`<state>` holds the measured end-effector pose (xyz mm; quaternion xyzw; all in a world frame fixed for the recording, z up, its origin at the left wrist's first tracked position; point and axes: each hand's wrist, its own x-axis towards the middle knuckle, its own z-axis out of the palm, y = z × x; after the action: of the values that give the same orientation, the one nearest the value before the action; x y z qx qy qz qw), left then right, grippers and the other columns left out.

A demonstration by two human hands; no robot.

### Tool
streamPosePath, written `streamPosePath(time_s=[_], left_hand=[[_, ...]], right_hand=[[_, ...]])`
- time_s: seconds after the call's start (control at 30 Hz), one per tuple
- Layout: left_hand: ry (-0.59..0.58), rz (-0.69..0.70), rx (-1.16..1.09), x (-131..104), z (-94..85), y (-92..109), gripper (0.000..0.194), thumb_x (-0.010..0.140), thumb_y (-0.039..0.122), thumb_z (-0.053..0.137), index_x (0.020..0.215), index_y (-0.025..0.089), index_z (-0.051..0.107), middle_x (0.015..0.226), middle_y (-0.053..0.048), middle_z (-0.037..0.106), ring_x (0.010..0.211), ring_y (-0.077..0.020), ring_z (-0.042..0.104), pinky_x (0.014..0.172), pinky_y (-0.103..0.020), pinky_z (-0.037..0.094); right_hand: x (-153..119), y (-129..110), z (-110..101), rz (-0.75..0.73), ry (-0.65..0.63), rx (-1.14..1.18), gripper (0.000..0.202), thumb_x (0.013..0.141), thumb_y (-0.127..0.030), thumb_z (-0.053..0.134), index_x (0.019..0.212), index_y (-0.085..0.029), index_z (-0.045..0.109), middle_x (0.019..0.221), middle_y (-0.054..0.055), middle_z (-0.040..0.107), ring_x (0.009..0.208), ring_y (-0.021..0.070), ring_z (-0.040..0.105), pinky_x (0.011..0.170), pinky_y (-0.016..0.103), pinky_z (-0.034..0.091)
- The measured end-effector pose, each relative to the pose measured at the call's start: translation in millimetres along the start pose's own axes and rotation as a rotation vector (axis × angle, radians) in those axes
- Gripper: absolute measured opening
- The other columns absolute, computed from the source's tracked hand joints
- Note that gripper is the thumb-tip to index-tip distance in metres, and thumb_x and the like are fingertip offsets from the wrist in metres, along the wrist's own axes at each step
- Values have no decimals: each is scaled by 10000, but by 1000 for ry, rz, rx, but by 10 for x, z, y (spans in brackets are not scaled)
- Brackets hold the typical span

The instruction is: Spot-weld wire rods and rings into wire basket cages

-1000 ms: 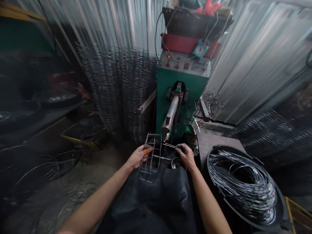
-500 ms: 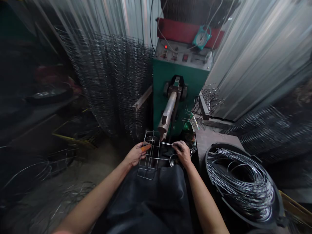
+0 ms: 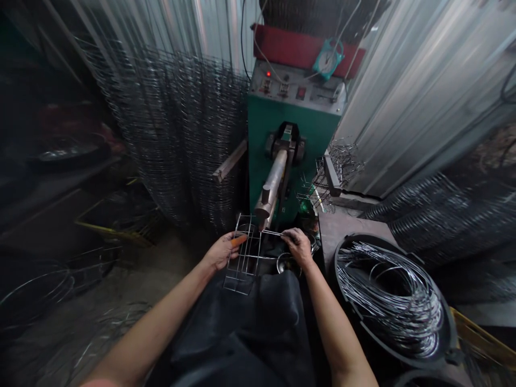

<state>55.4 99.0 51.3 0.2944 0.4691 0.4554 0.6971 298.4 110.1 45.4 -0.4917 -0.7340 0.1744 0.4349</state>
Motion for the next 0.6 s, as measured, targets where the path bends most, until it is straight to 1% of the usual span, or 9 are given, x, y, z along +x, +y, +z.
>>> streamPosePath(time_s=[0.1,0.23,0.33,0.43,0.5,0.53,0.6], left_hand=[[-7,-6,4,26,-5,6,412,478,356,801,739,160,549,484,109,303,382,-8,227,361,-160,121],[-35,-2,10,31,-3,41,388,487,341,801,708,149,548,498,96,345,376,-3,220,347,-174,106],[-25,-12,-2,14,3,64,409,465,340,809,709,151,541,503,91,366,378,-5,246,348,-168,119],[-12,-4,-10,-3,6,67,443,426,338,822,707,153,534,534,82,402,398,-12,303,353,-159,166],[-14,18,-13,-10,8,59,443,420,339,822,702,155,534,532,87,392,397,-8,292,354,-158,178],[-17,30,-15,-12,11,51,438,423,339,821,702,157,535,522,93,376,392,-6,276,353,-158,173],[-21,56,-15,-12,20,31,425,436,339,814,705,159,539,500,101,347,385,-5,251,349,-158,156]], right_hand=[[18,-1,18,-4,0,-9,231,825,-421,542,778,-224,653,781,40,627,759,186,582,691,300,453],[39,-6,36,-27,3,-49,223,832,-406,537,784,-232,667,767,35,633,757,183,582,694,295,458],[-25,58,-66,-42,39,-81,230,831,-415,536,800,-242,684,814,41,640,802,189,590,727,303,463],[-231,228,-301,11,189,-134,240,829,-419,530,869,-242,687,897,50,648,846,199,596,767,320,465],[-430,375,-460,83,292,-161,264,822,-432,528,899,-234,684,890,53,661,827,207,604,762,335,470],[-533,444,-516,118,313,-160,283,813,-448,529,896,-226,685,870,55,667,807,212,609,748,342,474],[-721,544,-559,179,285,-133,324,787,-488,541,866,-212,691,835,62,673,780,221,615,728,350,481]])
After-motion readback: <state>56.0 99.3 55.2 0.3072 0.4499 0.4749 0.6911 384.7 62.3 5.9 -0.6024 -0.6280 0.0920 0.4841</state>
